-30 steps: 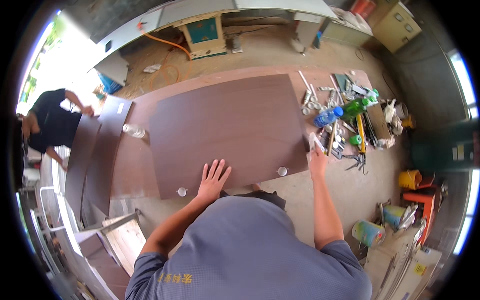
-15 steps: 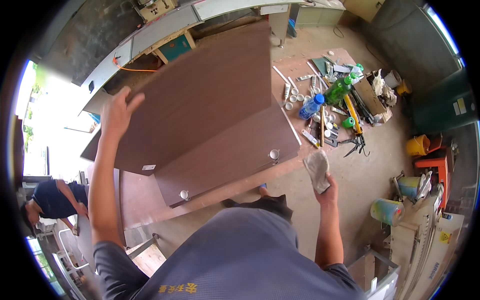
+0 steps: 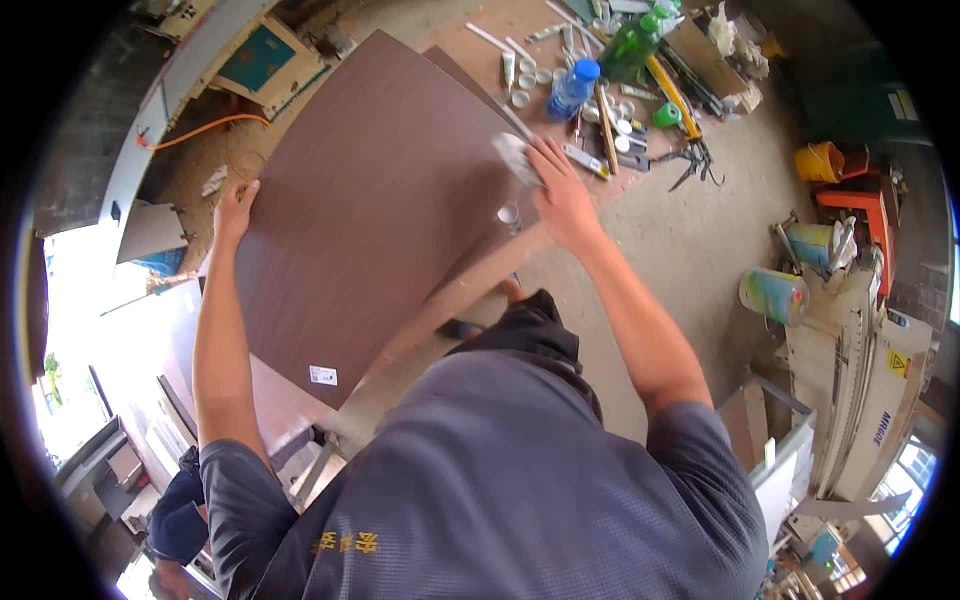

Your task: The person wipes several wood panels with a cloth and a liquid from a bottle, then peels and applies a small white label to one of the panels.

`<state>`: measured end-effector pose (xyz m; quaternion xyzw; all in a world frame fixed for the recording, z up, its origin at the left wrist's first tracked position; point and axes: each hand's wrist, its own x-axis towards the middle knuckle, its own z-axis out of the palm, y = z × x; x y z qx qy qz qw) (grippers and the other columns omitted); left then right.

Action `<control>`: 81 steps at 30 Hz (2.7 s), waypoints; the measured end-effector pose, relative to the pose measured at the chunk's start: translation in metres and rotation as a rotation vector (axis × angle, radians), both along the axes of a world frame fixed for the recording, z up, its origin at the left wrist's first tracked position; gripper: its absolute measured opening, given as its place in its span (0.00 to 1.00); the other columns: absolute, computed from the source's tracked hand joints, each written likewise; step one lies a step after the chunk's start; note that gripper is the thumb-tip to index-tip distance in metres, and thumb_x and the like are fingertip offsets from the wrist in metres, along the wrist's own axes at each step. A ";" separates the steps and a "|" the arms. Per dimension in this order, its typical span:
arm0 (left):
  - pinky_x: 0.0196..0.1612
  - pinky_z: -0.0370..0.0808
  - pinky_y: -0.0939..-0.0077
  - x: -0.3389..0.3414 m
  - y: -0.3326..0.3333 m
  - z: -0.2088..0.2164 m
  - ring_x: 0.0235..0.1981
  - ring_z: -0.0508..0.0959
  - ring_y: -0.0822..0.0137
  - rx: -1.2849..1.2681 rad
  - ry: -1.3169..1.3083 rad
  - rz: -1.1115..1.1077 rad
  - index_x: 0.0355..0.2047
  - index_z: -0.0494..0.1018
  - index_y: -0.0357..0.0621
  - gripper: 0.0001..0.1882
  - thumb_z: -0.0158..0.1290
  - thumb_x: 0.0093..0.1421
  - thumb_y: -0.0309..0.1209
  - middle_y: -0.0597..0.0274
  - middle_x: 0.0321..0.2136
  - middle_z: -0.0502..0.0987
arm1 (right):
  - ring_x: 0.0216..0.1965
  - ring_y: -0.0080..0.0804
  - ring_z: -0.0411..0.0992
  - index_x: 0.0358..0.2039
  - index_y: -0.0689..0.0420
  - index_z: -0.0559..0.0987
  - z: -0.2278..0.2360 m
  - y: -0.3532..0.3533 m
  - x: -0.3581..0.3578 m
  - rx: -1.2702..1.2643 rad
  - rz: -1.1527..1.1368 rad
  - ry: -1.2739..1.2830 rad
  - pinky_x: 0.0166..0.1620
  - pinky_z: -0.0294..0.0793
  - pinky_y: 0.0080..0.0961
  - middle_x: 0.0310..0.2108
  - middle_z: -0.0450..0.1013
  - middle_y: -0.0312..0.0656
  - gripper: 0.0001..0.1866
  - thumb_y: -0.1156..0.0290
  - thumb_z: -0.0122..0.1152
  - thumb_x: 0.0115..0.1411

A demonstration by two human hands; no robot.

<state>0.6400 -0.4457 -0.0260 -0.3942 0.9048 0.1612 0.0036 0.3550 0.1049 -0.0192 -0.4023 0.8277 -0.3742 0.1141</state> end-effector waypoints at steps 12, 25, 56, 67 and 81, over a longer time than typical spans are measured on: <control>0.79 0.42 0.47 0.053 0.147 -0.085 0.80 0.45 0.53 -0.323 -0.148 0.102 0.79 0.48 0.50 0.37 0.38 0.77 0.54 0.57 0.80 0.46 | 0.78 0.51 0.52 0.74 0.57 0.63 -0.063 -0.098 0.233 0.091 0.779 0.186 0.78 0.45 0.52 0.76 0.56 0.51 0.50 0.41 0.65 0.60; 0.79 0.42 0.48 0.056 0.142 -0.090 0.80 0.47 0.53 -0.370 -0.081 0.081 0.78 0.50 0.50 0.36 0.41 0.77 0.50 0.57 0.79 0.48 | 0.78 0.49 0.50 0.75 0.67 0.57 -0.042 -0.070 0.178 0.315 0.568 0.202 0.79 0.46 0.46 0.76 0.56 0.55 0.56 0.39 0.63 0.59; 0.79 0.39 0.45 0.035 0.152 -0.050 0.80 0.45 0.47 -0.199 -0.106 0.097 0.77 0.51 0.39 0.41 0.51 0.69 0.39 0.49 0.79 0.47 | 0.79 0.57 0.45 0.72 0.75 0.52 -0.067 -0.322 -0.100 0.324 0.167 0.382 0.79 0.47 0.44 0.77 0.47 0.64 0.50 0.42 0.54 0.71; 0.79 0.40 0.45 0.030 0.152 -0.049 0.79 0.47 0.46 -0.160 -0.063 0.138 0.76 0.53 0.38 0.39 0.49 0.69 0.40 0.47 0.78 0.51 | 0.80 0.56 0.40 0.75 0.74 0.49 -0.067 -0.288 -0.097 0.462 0.148 0.383 0.80 0.41 0.44 0.78 0.43 0.63 0.54 0.37 0.51 0.71; 0.78 0.41 0.42 0.049 0.150 -0.062 0.78 0.48 0.41 -0.218 0.290 0.170 0.76 0.49 0.33 0.43 0.37 0.74 0.56 0.41 0.77 0.50 | 0.79 0.56 0.46 0.72 0.67 0.62 -0.076 -0.356 -0.027 0.368 0.286 0.548 0.79 0.40 0.50 0.77 0.51 0.59 0.45 0.41 0.53 0.69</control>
